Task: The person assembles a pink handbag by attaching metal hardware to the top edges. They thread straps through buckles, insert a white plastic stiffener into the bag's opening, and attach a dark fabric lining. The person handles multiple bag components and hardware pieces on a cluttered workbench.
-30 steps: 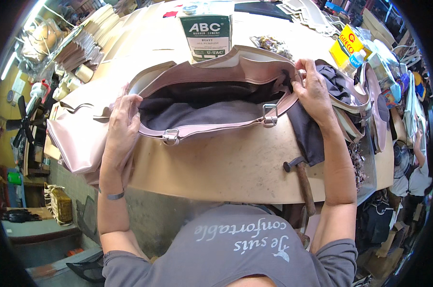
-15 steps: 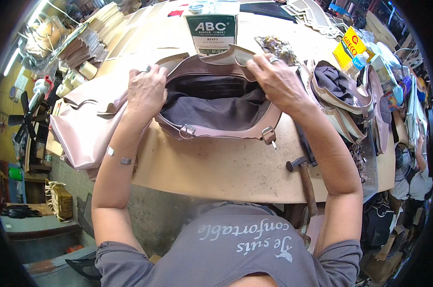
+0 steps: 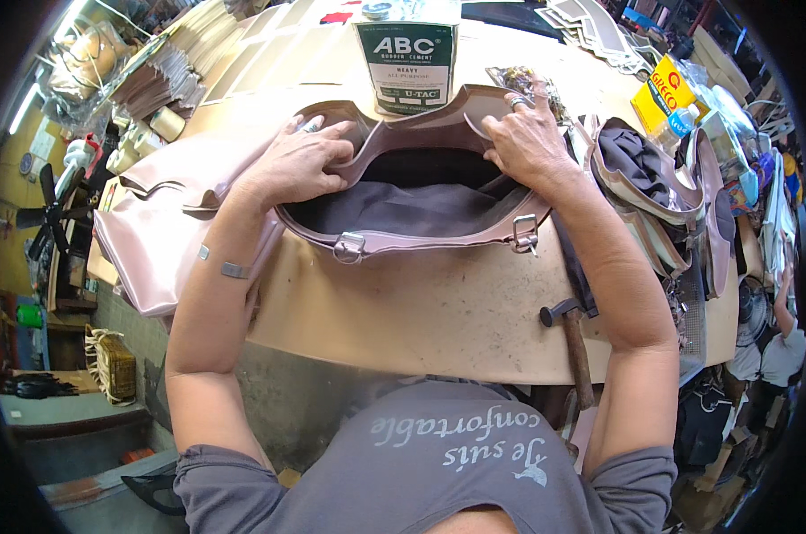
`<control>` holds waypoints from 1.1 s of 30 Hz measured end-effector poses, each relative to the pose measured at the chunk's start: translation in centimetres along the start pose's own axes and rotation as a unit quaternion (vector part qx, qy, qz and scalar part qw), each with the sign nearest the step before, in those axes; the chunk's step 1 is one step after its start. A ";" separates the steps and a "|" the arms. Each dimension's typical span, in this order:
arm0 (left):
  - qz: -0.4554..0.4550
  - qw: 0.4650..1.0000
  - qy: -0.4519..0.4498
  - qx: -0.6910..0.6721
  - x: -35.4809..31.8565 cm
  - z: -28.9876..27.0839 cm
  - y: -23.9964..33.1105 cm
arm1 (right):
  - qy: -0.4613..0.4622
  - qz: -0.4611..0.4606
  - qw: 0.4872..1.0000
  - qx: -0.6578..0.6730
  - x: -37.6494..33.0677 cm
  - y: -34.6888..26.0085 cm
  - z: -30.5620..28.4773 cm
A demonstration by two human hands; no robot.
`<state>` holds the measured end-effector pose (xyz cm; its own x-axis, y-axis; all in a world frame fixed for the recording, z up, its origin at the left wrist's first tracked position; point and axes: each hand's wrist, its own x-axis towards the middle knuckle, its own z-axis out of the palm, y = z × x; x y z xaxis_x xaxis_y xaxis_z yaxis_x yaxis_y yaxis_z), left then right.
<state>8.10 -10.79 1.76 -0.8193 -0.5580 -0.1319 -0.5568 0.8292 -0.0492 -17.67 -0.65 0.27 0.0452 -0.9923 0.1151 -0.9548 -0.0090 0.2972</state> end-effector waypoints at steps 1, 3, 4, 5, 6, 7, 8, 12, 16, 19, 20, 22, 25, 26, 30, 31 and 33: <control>0.013 0.999 0.044 -0.017 0.1 0.1 0.0 | 0.009 -0.007 1.000 -0.002 0.0 0.0 0.1; -0.036 0.998 -0.001 -0.049 0.8 -0.5 0.4 | 0.026 -0.020 0.999 -0.005 0.1 -0.2 0.5; -0.061 0.996 -0.025 -0.064 1.1 -0.8 0.5 | 0.022 -0.029 0.999 -0.002 0.1 -0.2 0.7; -0.024 0.995 0.052 -0.080 1.1 0.1 0.3 | 0.018 -0.037 0.999 0.002 0.2 0.0 0.9; -0.009 0.995 0.050 -0.083 1.1 -0.1 0.3 | 0.014 -0.046 0.999 0.005 0.2 0.1 1.0; 0.005 0.995 0.047 -0.087 1.1 -0.2 0.3 | 0.009 -0.041 0.999 0.033 0.1 0.3 1.1; 0.020 0.995 0.043 -0.091 1.1 -0.3 0.4 | 0.004 -0.037 0.997 0.060 0.0 0.6 0.9; 0.055 0.994 -0.028 -0.085 1.1 -0.4 0.0 | -0.074 -0.045 0.990 0.115 -0.7 2.1 -0.1; 0.061 0.989 -0.054 -0.121 0.5 -1.7 -0.4 | -0.172 -0.075 0.977 0.104 -0.8 2.9 -1.9; 0.044 0.996 -0.021 -0.078 0.8 -2.3 -0.6 | -0.146 -0.023 0.987 0.055 -0.8 3.1 -1.4; -0.005 0.993 -0.039 -0.116 0.9 -2.6 -0.3 | -0.127 -0.010 0.991 0.037 -0.8 3.1 -0.9; -0.105 0.973 -0.076 -0.189 1.0 -3.7 1.0 | -0.086 -0.026 0.996 0.023 -1.2 2.3 -0.7; -0.069 0.988 0.007 -0.139 1.6 -1.6 1.2 | -0.059 -0.029 0.997 0.039 -0.7 1.0 -1.1; -0.047 0.989 0.046 -0.130 1.8 -0.7 1.0 | -0.036 -0.040 0.998 0.042 -0.8 1.0 -0.7; 0.039 0.977 -0.010 -0.209 2.0 -0.2 -0.1 | -0.054 -0.054 0.995 0.059 -0.9 1.5 -0.5; 0.062 0.974 -0.027 -0.216 2.0 0.0 -0.1 | -0.084 -0.049 0.993 0.063 -0.9 1.7 -0.6; 0.106 0.966 -0.060 -0.229 1.6 0.4 0.1 | -0.055 -0.073 0.994 0.052 -1.4 2.4 0.3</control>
<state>6.77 -11.64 1.12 -0.9152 -0.3462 -0.2064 -0.4027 0.8074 0.4312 -20.08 0.71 0.52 0.1589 -0.9869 -0.0288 -0.9658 -0.1615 0.2027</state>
